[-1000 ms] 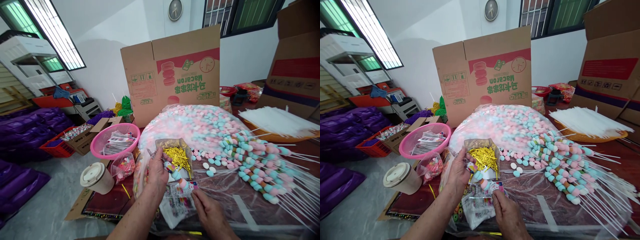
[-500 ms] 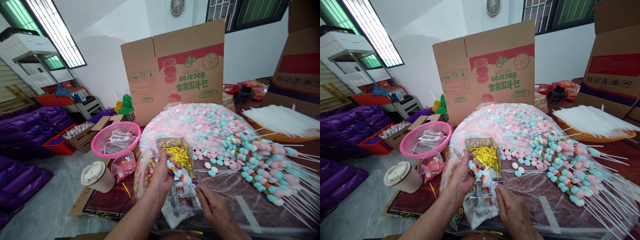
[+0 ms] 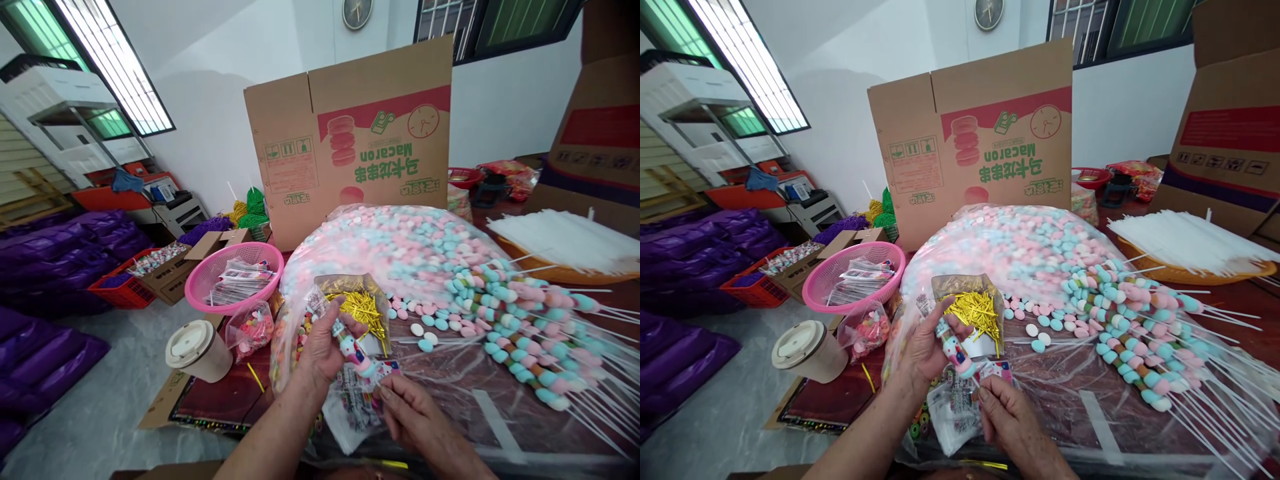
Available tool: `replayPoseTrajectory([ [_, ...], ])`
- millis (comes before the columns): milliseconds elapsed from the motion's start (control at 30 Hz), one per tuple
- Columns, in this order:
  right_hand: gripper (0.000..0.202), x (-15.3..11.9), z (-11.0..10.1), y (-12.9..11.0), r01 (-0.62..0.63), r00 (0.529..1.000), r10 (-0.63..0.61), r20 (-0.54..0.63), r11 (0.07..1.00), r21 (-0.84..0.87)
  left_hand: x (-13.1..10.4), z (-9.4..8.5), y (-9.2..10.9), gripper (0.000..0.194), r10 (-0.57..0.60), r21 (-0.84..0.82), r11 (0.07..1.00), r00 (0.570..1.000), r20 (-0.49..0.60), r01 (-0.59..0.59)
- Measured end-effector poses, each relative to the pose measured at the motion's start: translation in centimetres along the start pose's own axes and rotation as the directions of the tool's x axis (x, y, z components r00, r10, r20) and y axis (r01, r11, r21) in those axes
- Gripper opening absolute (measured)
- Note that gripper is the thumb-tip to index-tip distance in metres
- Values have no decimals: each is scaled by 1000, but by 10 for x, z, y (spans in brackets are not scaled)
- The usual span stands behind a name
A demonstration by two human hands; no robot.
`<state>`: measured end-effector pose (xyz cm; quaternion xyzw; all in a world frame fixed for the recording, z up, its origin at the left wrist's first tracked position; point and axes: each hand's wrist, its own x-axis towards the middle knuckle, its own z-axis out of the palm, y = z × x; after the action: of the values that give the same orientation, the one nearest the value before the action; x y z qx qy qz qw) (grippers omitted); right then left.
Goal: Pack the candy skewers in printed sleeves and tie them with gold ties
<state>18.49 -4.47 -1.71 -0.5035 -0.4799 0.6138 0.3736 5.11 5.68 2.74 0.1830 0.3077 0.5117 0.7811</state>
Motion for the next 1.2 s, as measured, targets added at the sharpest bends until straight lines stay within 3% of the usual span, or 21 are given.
replayPoseTrajectory([
  [167,39,11,8,0,166,966,-211,-152,950,-264,-6,17,-34,33,-7,-16,1000,999,-41,6],
  [267,36,15,8,2,187,953,-256,-159,917,-353,-7,15,-39,37,-50,-46,998,994,-95,46],
  [467,35,8,0,10,235,915,-373,-156,805,-545,1,9,-8,29,-43,-85,996,991,-126,32],
  [667,34,1,-18,14,225,902,-418,-109,670,-707,2,14,22,26,-142,21,988,957,-254,152],
  [767,32,-1,-23,18,222,897,-431,-99,632,-743,-1,18,25,22,-142,41,986,953,-269,159],
  [1000,34,-1,-8,9,292,914,-402,-62,755,-587,-1,21,6,40,-189,10,981,962,-197,195],
  [1133,36,-5,-12,2,240,959,-279,-49,893,-380,-2,19,19,35,-170,106,976,968,-184,192],
  [1200,37,-7,-16,2,164,984,-175,-37,965,-204,-5,17,29,27,-206,196,956,975,-81,219],
])
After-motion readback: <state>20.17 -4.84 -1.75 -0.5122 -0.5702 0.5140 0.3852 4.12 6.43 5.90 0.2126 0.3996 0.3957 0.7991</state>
